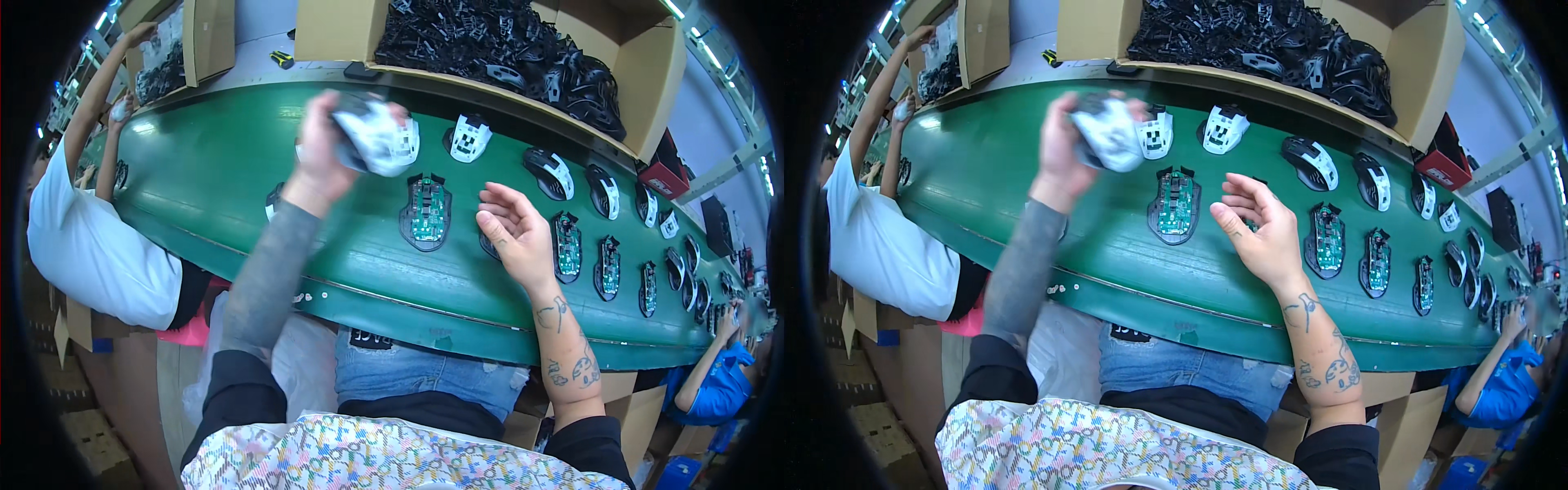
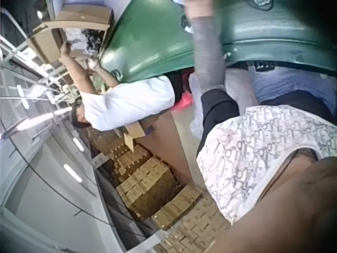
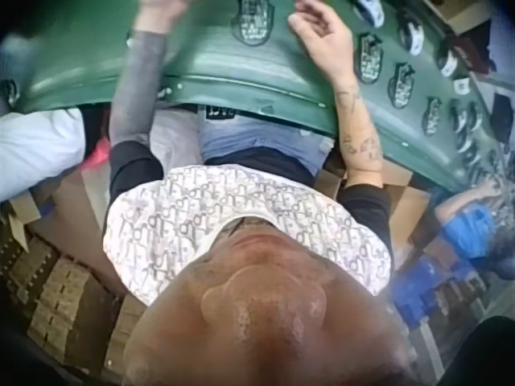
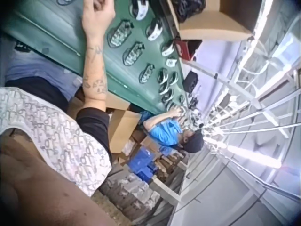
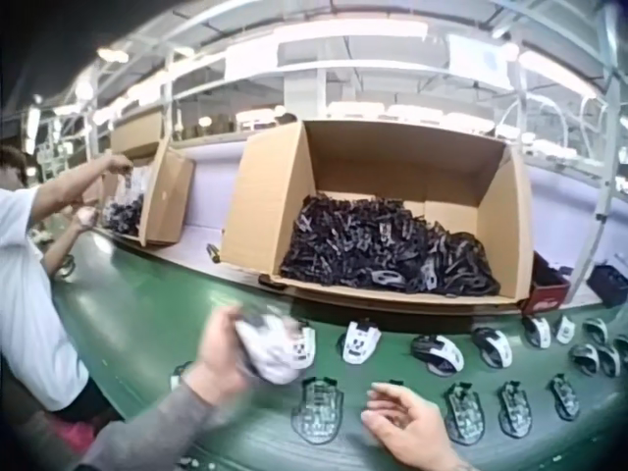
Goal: The person assembles small electronic devices by attaching black plastic components to white housings containing circuit boards. They repeatedly pick up a black part, align it with a white housing on the green table, press them together, and place the assembled unit back on the table. The process is repeated for multiple units in a continuous sequence.
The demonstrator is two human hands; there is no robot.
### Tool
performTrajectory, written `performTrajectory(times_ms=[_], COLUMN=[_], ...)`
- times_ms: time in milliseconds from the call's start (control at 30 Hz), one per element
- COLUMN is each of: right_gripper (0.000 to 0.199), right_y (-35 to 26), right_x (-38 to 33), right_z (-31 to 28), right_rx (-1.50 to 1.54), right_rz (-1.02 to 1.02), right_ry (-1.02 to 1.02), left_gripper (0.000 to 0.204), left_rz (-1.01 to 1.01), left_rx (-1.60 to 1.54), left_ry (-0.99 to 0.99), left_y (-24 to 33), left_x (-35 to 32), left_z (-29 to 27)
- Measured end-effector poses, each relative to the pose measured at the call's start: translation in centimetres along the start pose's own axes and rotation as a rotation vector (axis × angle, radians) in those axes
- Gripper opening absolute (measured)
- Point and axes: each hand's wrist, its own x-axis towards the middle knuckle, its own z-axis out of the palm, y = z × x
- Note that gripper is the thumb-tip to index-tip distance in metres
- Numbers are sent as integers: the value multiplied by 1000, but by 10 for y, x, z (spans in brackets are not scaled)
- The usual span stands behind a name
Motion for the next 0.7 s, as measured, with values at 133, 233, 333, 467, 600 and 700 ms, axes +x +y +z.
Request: performTrajectory(times_ms=[133, 233, 333, 467, 600, 700], right_gripper=[39, 34, 28, 16, 12, 13], right_y=[-3, -5, -5, -3, -7, -14], right_x=[2, 4, 4, 21, 70, 126], right_z=[7, 6, 3, -9, -24, -40], right_rx=[-168, -261, -346, -439, -626, -794], right_rz=[-51, -109, -145, -158, -311, -479], right_ry=[-13, -13, 13, 114, 178, 248], left_gripper=[74, 75, 66, 69, 72, 71], left_rz=[85, -50, 179, -12, -106, -84], left_rx=[546, 1307, 1820, 2166, 2276, 2205], left_ry=[570, 1068, 956, 702, 655, 645], left_y=[121, 159, 137, 63, 24, 29], left_x=[7, -22, -57, -99, -121, -122], left_z=[-114, -159, -147, -53, -33, -39])
